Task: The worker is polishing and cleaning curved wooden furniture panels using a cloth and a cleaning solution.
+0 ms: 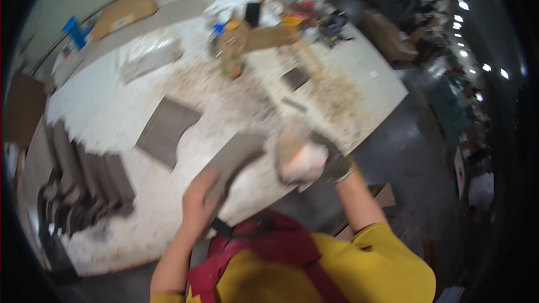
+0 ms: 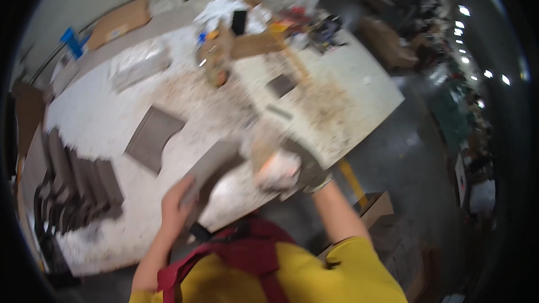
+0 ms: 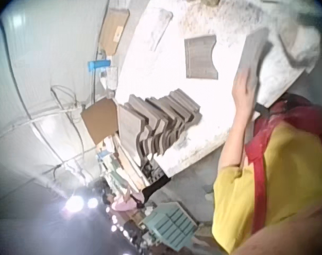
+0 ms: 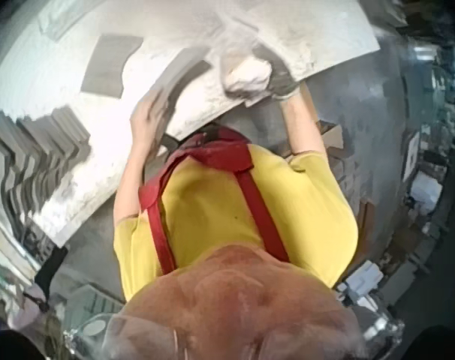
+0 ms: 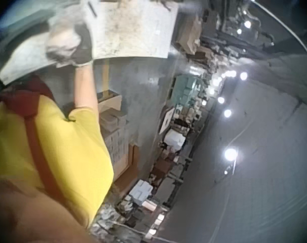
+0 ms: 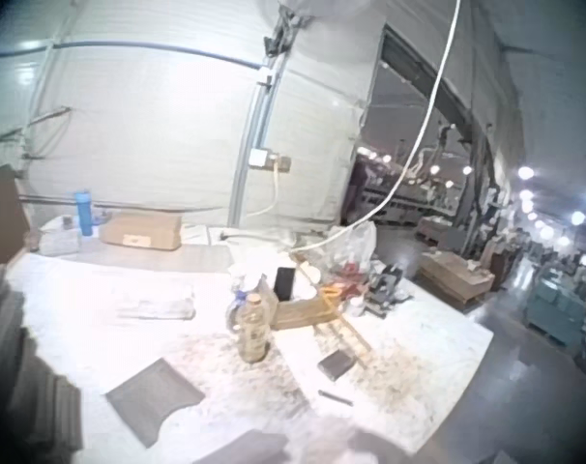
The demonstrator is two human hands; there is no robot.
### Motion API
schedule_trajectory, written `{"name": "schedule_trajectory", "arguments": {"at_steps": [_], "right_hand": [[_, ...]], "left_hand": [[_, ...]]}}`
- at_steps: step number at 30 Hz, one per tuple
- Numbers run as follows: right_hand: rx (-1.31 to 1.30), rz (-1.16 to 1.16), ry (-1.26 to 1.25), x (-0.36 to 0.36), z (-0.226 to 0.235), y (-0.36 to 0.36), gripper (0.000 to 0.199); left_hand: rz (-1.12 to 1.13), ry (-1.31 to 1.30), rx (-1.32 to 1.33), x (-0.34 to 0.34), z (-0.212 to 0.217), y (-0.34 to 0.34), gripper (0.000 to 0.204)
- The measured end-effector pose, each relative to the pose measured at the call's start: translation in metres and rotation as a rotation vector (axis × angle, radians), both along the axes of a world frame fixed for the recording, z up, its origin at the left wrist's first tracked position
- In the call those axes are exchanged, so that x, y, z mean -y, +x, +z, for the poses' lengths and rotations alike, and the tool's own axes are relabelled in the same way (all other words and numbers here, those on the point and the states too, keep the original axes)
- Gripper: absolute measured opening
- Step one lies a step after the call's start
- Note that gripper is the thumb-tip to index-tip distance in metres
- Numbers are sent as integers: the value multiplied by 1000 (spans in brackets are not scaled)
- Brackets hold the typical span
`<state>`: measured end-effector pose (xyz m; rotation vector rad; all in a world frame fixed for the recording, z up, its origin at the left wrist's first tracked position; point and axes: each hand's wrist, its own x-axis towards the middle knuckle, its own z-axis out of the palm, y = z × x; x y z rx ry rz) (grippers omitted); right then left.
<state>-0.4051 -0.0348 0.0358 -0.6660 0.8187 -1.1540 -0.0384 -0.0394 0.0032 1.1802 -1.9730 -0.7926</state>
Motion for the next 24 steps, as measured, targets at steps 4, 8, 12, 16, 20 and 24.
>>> {"name": "schedule_trajectory", "arguments": {"at_steps": [4,8,12,16,20,24], "right_hand": [[-117,-97,-163,28,54,17,43],[-692,-135,-527,46,77,101,36],[-1207,160,-1225,39,66,207,32],[-1367,250,-1392,61,81,204,41],[-1655,458,-1224,90,91,170,29],[-1199,262,-1297,87,76,185,31]], "left_hand": [[164,499,-291,32,11,6,38],[66,357,-394,37,3,11,39],[35,523,-586,42,-1,7,33],[94,655,-690,41,6,4,35],[113,371,-430,37,10,1,38],[108,518,-250,42,4,3,28]]}}
